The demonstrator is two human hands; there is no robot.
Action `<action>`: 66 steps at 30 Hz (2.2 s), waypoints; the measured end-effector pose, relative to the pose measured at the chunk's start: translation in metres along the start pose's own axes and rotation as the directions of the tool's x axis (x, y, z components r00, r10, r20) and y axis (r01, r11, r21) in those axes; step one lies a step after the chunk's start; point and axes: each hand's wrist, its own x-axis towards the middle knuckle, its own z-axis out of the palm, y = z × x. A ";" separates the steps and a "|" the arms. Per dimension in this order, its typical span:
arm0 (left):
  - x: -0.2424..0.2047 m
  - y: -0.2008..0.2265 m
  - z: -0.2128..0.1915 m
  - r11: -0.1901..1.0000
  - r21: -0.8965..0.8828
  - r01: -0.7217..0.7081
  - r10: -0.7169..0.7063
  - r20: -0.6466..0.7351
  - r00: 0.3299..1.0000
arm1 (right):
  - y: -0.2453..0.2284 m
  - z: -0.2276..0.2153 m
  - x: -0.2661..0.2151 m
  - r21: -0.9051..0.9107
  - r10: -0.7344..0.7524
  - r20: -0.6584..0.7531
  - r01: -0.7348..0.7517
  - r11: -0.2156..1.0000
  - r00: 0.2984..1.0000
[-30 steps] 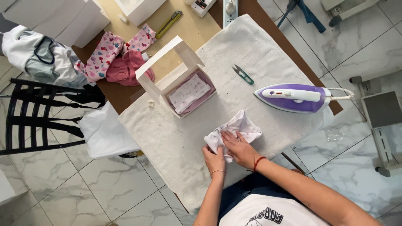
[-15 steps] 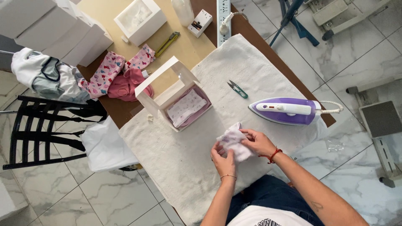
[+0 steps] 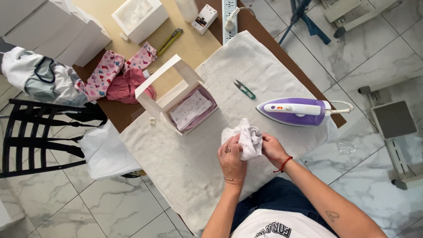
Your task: The person folds various small garments, including patterned and solid-colored items, and places them into white display boxes with clear windows. They use an iron to press the fabric before folding and stacking multiple items within each box.
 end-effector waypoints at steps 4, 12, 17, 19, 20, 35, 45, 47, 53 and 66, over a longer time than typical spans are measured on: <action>-0.011 -0.033 0.012 0.724 0.436 -0.534 0.540 0.122 0.833 | 0.028 -0.032 0.014 -0.185 0.117 -0.100 -0.134 0.973 0.988; -0.027 -0.055 -0.001 0.980 -0.177 0.090 -0.073 0.103 0.992 | 0.007 -0.015 -0.028 -0.595 0.026 -0.116 -0.090 0.798 0.993; -0.032 -0.085 0.027 0.880 -0.241 0.410 -0.355 0.240 0.904 | 0.025 -0.015 -0.027 -0.557 -0.040 -0.122 -0.035 0.830 0.992; -0.028 -0.082 0.024 0.886 -0.282 0.368 -0.311 0.226 0.923 | 0.026 -0.015 -0.029 -0.514 -0.074 -0.113 0.005 0.858 0.991; -0.030 -0.078 0.020 0.886 -0.281 0.369 -0.310 0.232 0.922 | 0.033 -0.019 -0.029 -0.513 -0.071 -0.118 0.001 0.858 0.990; 0.000 -0.057 0.020 0.910 -0.007 0.414 -0.406 0.178 0.896 | -0.022 0.010 -0.036 -0.578 -0.283 -0.256 0.088 0.811 0.924; -0.018 -0.118 0.058 0.557 -0.292 0.777 -0.556 0.563 0.611 | -0.043 0.030 -0.006 -0.660 0.030 -0.075 -0.072 0.748 0.997; 0.002 -0.117 0.044 0.465 -0.413 0.783 -0.543 0.565 0.621 | -0.064 0.056 -0.002 -0.613 0.003 -0.054 -0.036 0.790 0.999; 0.102 -0.106 -0.038 0.525 -0.761 0.381 -0.535 0.053 0.843 | -0.141 0.154 0.024 -0.266 -0.223 0.214 0.276 0.923 0.951; 0.095 -0.132 -0.043 0.692 -0.455 0.561 -0.697 -0.219 0.683 | -0.146 0.210 0.088 -0.822 -0.100 0.229 0.247 0.514 0.968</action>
